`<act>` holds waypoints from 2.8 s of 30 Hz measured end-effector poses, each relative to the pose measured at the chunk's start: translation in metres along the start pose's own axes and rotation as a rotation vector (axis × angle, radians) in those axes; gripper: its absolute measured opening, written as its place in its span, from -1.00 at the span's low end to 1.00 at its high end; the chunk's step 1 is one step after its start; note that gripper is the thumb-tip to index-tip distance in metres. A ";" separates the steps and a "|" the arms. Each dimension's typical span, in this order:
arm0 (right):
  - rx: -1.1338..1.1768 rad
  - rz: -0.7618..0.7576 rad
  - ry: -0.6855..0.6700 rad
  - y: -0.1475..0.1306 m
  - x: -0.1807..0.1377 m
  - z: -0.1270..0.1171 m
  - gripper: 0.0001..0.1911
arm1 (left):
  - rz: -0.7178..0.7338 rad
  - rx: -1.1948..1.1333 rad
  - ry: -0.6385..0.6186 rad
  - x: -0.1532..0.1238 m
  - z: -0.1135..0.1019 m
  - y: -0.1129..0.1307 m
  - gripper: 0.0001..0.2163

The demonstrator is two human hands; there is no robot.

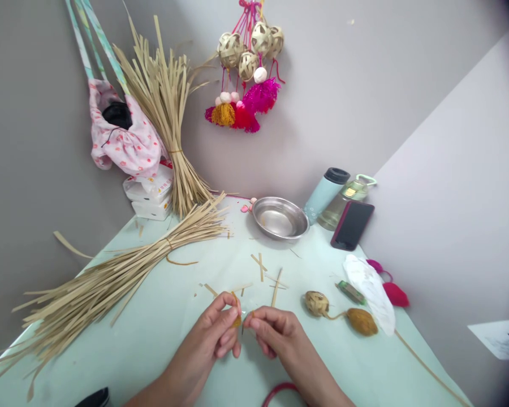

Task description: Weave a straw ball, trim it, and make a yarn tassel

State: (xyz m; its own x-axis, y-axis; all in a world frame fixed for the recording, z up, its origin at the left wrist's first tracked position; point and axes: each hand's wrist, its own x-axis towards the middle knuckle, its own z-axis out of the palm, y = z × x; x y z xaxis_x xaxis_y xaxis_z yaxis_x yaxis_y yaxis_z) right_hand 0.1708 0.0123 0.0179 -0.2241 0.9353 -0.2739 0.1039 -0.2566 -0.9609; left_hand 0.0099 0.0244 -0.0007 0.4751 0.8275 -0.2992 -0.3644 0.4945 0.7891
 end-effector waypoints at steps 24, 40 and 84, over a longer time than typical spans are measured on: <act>0.204 -0.091 -0.034 -0.002 -0.004 -0.007 -0.67 | 0.097 -0.166 -0.025 -0.007 0.003 0.014 -0.82; 0.462 -0.072 -0.107 0.005 -0.007 0.008 -0.55 | -0.029 0.057 -0.255 -0.005 0.004 -0.001 -0.76; -0.846 -0.323 0.269 0.010 -0.011 -0.012 -0.79 | 0.429 1.066 0.121 0.000 -0.014 0.019 -0.90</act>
State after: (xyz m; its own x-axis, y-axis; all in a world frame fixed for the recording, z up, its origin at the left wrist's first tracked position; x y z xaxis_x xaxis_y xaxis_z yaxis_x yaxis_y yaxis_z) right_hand 0.1861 0.0022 0.0115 -0.1446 0.9821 0.1206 0.7681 0.1883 -0.6120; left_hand -0.0079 0.0372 0.0067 0.3747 0.9218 0.0991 0.4112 -0.2611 0.8733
